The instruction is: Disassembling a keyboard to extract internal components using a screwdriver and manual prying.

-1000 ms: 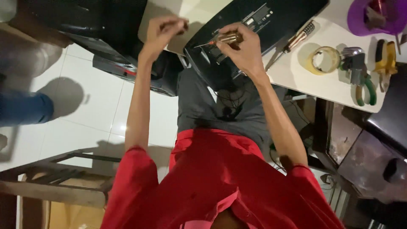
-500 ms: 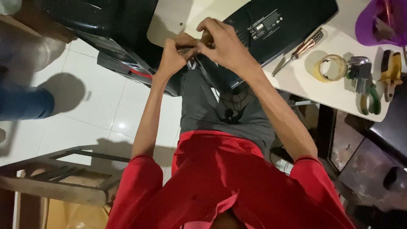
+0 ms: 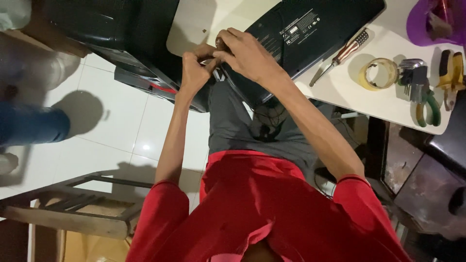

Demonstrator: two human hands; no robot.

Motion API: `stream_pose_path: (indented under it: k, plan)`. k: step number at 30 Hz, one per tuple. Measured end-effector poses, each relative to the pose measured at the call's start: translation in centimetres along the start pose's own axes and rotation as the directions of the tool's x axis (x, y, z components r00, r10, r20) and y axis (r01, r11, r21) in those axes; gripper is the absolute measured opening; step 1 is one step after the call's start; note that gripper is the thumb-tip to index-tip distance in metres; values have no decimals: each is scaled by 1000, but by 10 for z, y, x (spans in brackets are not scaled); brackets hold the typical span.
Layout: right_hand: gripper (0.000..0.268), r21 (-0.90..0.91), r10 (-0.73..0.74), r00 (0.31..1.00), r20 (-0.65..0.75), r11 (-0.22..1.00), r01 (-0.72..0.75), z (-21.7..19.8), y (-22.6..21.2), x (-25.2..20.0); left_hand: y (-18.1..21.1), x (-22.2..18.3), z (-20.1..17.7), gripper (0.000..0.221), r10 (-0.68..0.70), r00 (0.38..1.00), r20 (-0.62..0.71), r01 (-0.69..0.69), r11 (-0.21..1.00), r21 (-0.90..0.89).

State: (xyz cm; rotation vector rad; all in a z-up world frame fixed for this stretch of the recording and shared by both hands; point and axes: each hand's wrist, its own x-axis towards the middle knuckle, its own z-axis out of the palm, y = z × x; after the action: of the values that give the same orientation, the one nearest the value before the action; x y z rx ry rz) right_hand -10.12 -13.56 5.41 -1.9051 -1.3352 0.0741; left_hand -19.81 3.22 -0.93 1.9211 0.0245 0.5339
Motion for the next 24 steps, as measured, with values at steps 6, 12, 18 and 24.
stream_pose_path:
  k: [6,12,18,24]
  plan:
    - [22,-18,0,1000,-13,1000,-1,2,0,1,5,-1,1,6,-43,999,7,43,998,-56]
    - [26,-32,-47,996,-79,999,44,5,7,2,8,-1,3,8,-42,999,-14,43,999,20]
    - [22,-16,-50,994,-102,999,48,6,6,1,4,-4,6,9,-84,995,-45,83,996,-7]
    - [18,19,-48,998,-36,999,48,0,9,3,4,-5,11,7,-88,994,-70,91,995,30]
